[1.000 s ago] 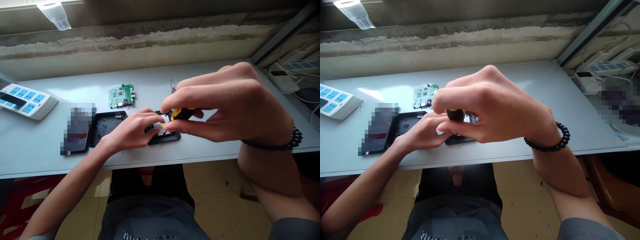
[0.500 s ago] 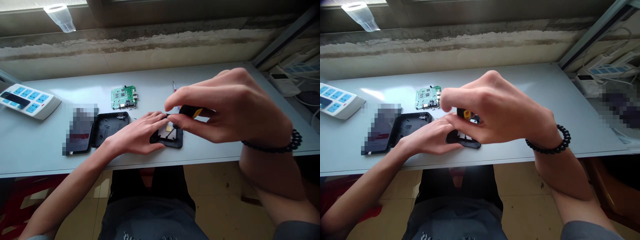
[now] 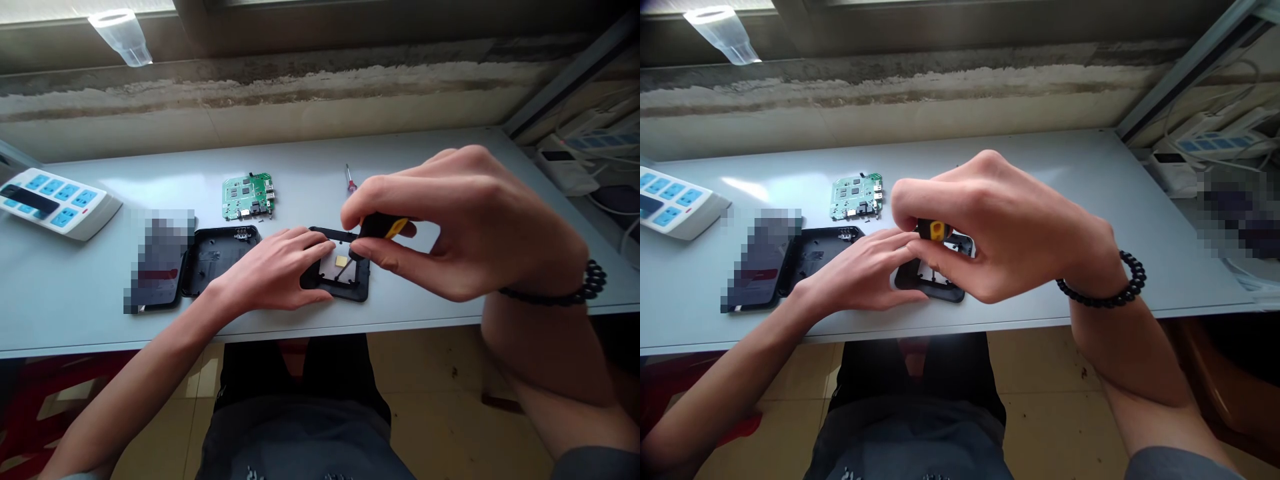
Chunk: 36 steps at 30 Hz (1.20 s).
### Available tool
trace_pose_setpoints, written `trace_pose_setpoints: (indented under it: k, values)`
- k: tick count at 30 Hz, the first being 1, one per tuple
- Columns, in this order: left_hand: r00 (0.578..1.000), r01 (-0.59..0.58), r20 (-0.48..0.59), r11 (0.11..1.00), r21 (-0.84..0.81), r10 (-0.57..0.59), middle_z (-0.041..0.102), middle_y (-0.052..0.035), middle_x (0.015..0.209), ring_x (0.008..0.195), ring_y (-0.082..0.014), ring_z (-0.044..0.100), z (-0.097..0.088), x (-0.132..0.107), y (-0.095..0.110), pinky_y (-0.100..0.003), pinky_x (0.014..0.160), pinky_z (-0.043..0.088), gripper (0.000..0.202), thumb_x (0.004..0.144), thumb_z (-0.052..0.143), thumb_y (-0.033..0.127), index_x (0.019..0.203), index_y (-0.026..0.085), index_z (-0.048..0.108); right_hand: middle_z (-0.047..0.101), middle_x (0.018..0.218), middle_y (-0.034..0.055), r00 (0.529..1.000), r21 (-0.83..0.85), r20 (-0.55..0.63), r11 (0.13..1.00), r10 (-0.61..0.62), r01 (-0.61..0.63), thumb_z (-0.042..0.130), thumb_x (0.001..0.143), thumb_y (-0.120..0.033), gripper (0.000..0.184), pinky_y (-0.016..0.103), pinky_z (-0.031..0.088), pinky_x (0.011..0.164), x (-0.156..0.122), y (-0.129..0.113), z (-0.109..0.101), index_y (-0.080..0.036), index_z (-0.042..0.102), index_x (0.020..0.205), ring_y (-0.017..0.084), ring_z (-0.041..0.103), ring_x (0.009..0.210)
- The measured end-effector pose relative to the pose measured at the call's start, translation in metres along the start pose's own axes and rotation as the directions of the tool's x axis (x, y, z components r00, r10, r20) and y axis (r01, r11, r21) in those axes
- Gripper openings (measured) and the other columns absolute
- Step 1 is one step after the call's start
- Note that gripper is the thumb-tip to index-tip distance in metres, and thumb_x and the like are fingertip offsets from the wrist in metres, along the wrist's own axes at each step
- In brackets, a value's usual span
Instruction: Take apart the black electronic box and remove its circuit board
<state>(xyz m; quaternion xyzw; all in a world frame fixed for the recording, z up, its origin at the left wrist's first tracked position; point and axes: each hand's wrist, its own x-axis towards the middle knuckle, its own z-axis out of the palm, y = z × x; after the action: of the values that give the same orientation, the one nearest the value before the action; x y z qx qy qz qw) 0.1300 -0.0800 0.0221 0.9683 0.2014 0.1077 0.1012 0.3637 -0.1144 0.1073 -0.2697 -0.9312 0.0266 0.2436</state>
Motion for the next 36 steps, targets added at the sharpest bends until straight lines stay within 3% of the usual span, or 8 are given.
trace_pose_setpoints:
  k: [11,20,26,29,32,34,36]
  values:
    - [0.994,0.091,0.059,0.994,0.056,-0.094,0.066,-0.0189,0.129,0.112,-0.0357,0.068,0.001,0.002,0.000,-0.048,0.092,0.058,0.068,0.087,0.076,0.056,0.132,0.010,0.058,0.063,0.076,-0.0024,1.000,0.038,0.020,0.999,-0.008,0.007,0.059,0.096,-0.014,0.007,0.023,0.041,0.058,0.001,0.003,-0.002,-0.017,0.059,0.090,0.005,0.044,0.059]
    - [0.982,0.171,0.064,0.982,0.077,-0.176,0.070,-0.0137,0.112,0.100,-0.0323,0.069,0.000,0.004,0.006,-0.042,0.080,0.056,0.059,0.084,0.076,0.059,0.116,0.011,0.063,0.039,0.052,-0.0063,0.993,-0.084,0.046,0.991,0.105,-0.101,0.061,0.098,-0.036,0.030,0.028,0.035,0.053,0.006,0.003,-0.004,-0.019,0.054,0.074,0.006,0.028,0.048]
    - [0.974,0.212,0.055,0.971,0.110,-0.219,0.071,-0.0144,0.113,0.101,-0.0337,0.070,0.001,0.004,0.009,-0.043,0.082,0.056,0.061,0.084,0.074,0.063,0.113,0.011,0.063,0.045,0.057,-0.0072,0.989,0.029,0.104,0.994,0.105,-0.108,0.054,0.094,-0.019,0.010,0.027,0.034,0.053,0.008,0.000,-0.005,-0.017,0.054,0.084,0.005,0.027,0.047]
    - [0.974,0.216,0.046,0.969,0.120,-0.223,0.071,-0.0143,0.109,0.099,-0.0342,0.070,0.002,0.004,0.010,-0.044,0.081,0.057,0.061,0.085,0.073,0.063,0.113,0.011,0.063,0.045,0.054,-0.0061,0.990,-0.046,0.086,0.993,0.113,-0.110,0.055,0.100,-0.034,0.027,0.029,0.033,0.054,0.010,0.000,-0.005,-0.017,0.055,0.079,0.006,0.026,0.047]
    - [0.972,0.222,0.048,0.966,0.136,-0.230,0.072,-0.0138,0.105,0.096,-0.0342,0.070,0.002,0.004,0.010,-0.044,0.079,0.057,0.060,0.085,0.072,0.064,0.112,0.011,0.063,0.034,0.048,-0.0053,0.989,-0.156,0.074,0.981,0.128,-0.115,0.048,0.103,-0.047,0.046,0.033,0.029,0.052,0.011,0.000,-0.005,-0.018,0.052,0.068,0.008,0.018,0.048]
    - [0.972,0.222,0.045,0.964,0.148,-0.230,0.073,-0.0150,0.107,0.096,-0.0344,0.071,0.002,0.003,0.010,-0.044,0.079,0.057,0.062,0.084,0.072,0.065,0.112,0.011,0.063,0.027,0.046,-0.0051,0.987,-0.207,0.068,0.969,0.149,-0.132,0.047,0.103,-0.050,0.051,0.034,0.027,0.051,0.011,0.001,-0.005,-0.019,0.048,0.064,0.009,0.014,0.048]
    - [0.973,0.220,0.037,0.964,0.151,-0.228,0.073,-0.0157,0.109,0.097,-0.0347,0.071,0.002,0.003,0.010,-0.044,0.080,0.057,0.062,0.084,0.072,0.066,0.113,0.012,0.062,0.030,0.047,-0.0052,0.984,-0.195,0.052,0.968,0.170,-0.157,0.051,0.101,-0.048,0.046,0.034,0.028,0.051,0.010,0.002,-0.004,-0.019,0.049,0.066,0.009,0.018,0.047]
